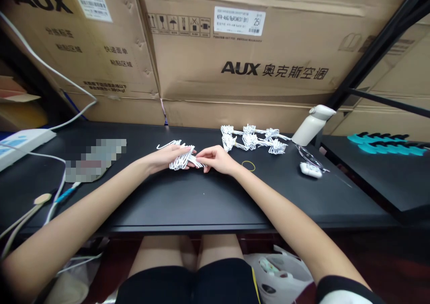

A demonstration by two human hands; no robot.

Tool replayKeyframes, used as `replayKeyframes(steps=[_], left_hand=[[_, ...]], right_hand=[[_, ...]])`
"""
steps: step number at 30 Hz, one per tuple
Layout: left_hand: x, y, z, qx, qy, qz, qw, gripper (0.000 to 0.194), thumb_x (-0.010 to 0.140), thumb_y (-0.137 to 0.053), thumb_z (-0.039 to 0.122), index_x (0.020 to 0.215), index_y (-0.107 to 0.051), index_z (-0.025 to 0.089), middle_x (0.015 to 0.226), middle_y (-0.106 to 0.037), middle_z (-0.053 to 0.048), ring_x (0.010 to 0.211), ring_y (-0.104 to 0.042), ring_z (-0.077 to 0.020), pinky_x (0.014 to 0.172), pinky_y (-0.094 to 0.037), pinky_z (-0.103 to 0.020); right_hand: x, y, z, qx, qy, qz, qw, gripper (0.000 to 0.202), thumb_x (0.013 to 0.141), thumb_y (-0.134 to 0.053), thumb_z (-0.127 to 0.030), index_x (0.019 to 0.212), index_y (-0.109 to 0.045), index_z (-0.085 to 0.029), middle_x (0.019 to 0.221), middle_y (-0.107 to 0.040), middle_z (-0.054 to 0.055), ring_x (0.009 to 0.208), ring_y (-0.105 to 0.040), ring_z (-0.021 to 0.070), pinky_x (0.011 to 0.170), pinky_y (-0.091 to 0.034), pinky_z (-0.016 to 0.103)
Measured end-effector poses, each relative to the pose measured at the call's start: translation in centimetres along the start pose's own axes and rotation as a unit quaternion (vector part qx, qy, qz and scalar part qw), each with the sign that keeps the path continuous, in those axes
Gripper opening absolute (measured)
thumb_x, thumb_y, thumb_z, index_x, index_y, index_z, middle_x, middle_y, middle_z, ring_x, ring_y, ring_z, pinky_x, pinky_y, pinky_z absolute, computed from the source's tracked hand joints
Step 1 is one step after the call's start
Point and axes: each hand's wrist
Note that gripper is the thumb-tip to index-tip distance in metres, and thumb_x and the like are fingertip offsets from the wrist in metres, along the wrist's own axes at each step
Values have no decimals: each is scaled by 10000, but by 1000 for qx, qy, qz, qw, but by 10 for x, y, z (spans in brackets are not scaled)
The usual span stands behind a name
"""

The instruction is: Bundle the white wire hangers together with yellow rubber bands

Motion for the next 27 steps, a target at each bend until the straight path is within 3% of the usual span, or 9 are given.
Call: replayKeyframes(steps=[11,19,27], left_hand=[[-4,-2,0,42,-38,-10,998,458,706,-707,457,1013,-638,123,873,-727,-111,860,-682,-214,763,-527,-306],[-3,-4,1,66,-70,19,995,432,666,-734,439,963,-645,138,865,-710,-74,831,-668,-206,776,-525,-338],[-3,-5,0,185,-139,48,972,505,702,-670,511,1046,-631,144,885,-690,-60,807,-641,-202,709,-492,-285]], right_hand=[[-1,-2,-2,2,7,-9,1000,333,760,-643,-418,886,-695,-115,707,-679,48,501,-594,105,535,-501,247],[-2,-5,-3,2,10,4,1000,338,767,-638,-425,923,-678,-128,695,-661,30,502,-587,100,537,-509,243],[-7,-15,-7,-40,38,37,998,310,738,-679,-413,909,-652,-156,748,-680,36,598,-614,125,610,-519,263]])
Point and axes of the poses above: each hand's wrist, its own x-axis towards the middle knuckle, its own y-axis out of the back of the hand, z = x × y
